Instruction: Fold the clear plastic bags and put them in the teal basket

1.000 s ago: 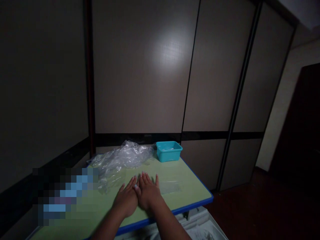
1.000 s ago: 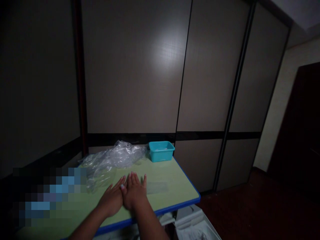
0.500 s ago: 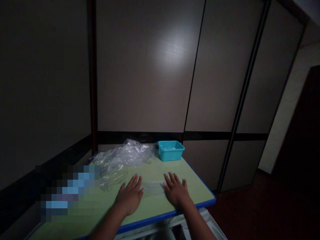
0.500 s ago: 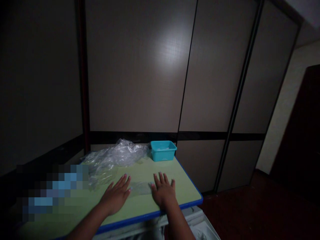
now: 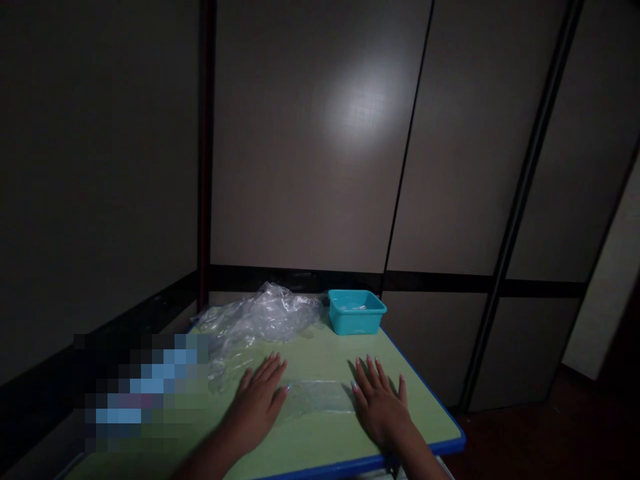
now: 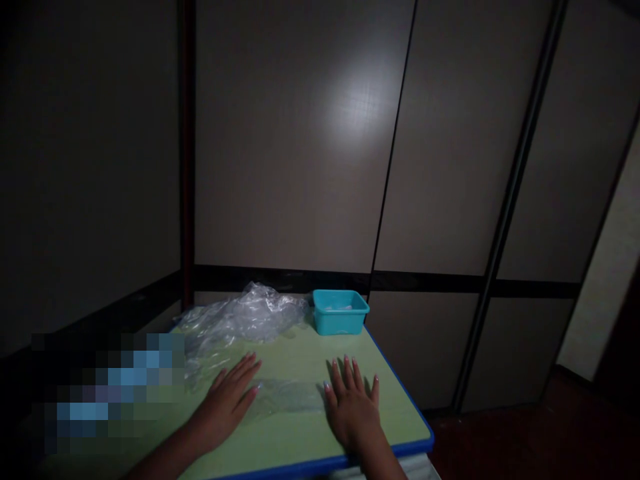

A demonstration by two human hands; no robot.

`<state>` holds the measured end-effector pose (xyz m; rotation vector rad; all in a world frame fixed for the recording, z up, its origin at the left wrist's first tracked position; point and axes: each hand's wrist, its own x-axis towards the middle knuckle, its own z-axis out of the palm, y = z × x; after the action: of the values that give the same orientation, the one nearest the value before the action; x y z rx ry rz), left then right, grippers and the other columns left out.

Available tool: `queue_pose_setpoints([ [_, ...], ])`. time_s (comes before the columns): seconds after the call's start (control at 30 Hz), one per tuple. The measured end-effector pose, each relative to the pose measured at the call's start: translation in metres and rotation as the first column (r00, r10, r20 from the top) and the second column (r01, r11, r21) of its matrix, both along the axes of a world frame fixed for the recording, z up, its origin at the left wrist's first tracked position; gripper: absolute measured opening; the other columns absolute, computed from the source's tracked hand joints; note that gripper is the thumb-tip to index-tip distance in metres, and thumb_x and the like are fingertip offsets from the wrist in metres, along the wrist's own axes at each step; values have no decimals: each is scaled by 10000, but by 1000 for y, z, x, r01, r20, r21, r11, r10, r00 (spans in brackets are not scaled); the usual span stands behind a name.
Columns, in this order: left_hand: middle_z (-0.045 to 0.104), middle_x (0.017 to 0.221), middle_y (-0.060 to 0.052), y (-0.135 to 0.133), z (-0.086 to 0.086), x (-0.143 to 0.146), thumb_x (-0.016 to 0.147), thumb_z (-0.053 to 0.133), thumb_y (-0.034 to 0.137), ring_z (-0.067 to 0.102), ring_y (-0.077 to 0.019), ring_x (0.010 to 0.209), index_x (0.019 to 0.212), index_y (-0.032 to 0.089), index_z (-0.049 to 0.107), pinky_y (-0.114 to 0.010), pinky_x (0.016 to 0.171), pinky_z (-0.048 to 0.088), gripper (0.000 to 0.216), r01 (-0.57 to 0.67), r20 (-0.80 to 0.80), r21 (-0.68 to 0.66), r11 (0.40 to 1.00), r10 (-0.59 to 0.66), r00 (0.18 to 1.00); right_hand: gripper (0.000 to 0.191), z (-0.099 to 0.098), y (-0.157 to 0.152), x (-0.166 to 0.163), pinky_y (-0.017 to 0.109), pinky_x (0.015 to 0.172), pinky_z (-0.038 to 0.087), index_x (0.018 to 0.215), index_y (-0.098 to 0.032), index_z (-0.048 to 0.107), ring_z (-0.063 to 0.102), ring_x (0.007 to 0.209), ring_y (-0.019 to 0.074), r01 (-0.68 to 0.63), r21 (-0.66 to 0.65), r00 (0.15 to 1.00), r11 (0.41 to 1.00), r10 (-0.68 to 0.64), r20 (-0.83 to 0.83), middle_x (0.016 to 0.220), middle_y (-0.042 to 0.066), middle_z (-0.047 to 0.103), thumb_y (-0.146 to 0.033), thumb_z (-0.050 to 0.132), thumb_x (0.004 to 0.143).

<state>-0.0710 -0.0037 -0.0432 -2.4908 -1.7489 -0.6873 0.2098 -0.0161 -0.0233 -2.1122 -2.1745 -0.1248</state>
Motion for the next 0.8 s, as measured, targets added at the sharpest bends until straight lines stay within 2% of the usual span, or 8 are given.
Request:
queue_pose_setpoints([
  [0.23, 465, 1316, -47, 28, 20, -16, 823, 492, 327, 323, -263, 1262, 1188, 250, 552, -425, 1046, 282, 378, 115, 63, 191, 975, -129, 990, 575, -4, 31, -5, 615, 999, -73, 1416, -319, 84, -17, 1351, 252, -35, -51, 999, 998, 36, 23, 1486, 7, 59, -550, 97, 890],
  [0.4, 504, 1244, -79, 65, 31, -18, 823, 490, 274, 357, -255, 1217, 1128, 205, 579, -406, 1032, 297, 326, 135, 97, 253, 958, -163, 982, 573, 32, 60, -23, 600, 1015, -22, 1421, -252, 132, -36, 1351, 257, -151, -94, 989, 984, 150, -8, 1487, 52, 20, -496, 179, 905],
  [0.43, 518, 1216, -82, 71, 31, -19, 823, 484, 259, 373, -253, 1198, 1106, 200, 586, -406, 1023, 307, 307, 137, 115, 264, 955, -172, 978, 596, 41, 64, -29, 590, 1023, 11, 1422, -228, 139, -4, 1353, 266, -256, -105, 966, 961, 250, -68, 1484, 81, 47, -517, 178, 902],
  [0.5, 548, 1144, -82, 78, 31, -22, 823, 471, 232, 417, -247, 1140, 1054, 196, 596, -406, 989, 337, 266, 155, 153, 269, 951, -201, 968, 588, 58, 74, -44, 458, 1072, 96, 1405, -301, 201, 100, 1353, 206, -424, -138, 904, 895, 409, -123, 1475, 10, 168, -574, 205, 884],
  [0.57, 562, 1073, -77, 79, 32, -26, 823, 465, 217, 456, -237, 1070, 1008, 196, 596, -400, 947, 363, 227, 195, 184, 248, 949, -244, 952, 549, 66, 83, -60, 414, 1075, 129, 1383, -301, 281, 161, 1343, 205, -614, -135, 781, 778, 573, -249, 1455, -4, 253, -545, 236, 894],
  [0.6, 556, 1060, -77, 77, 33, -29, 825, 466, 220, 462, -233, 1050, 1008, 195, 589, -396, 933, 367, 222, 217, 194, 236, 947, -265, 944, 549, 66, 88, -66, 391, 1074, 140, 1379, -294, 296, 166, 1342, 202, -644, -107, 750, 757, 598, -282, 1458, -5, 245, -540, 271, 889],
  [0.67, 532, 1090, -79, 72, 36, -33, 814, 512, 266, 450, -233, 1053, 1036, 195, 568, -389, 933, 354, 239, 278, 195, 192, 941, -314, 929, 606, 60, 97, -75, 392, 1076, 121, 1392, -260, 273, 140, 1347, 217, -626, -54, 755, 778, 587, -294, 1476, 19, 183, -548, 343, 864],
  [0.8, 442, 1219, -73, 63, 40, -34, 586, 736, 504, 380, -270, 1116, 974, 214, 566, -381, 938, 335, 513, 428, 143, 46, 903, -430, 892, 758, 37, 108, -72, 452, 1067, 48, 1415, -287, 147, 55, 1355, 241, -610, -118, 772, 783, 555, -310, 1491, 25, 97, -613, 436, 794],
])
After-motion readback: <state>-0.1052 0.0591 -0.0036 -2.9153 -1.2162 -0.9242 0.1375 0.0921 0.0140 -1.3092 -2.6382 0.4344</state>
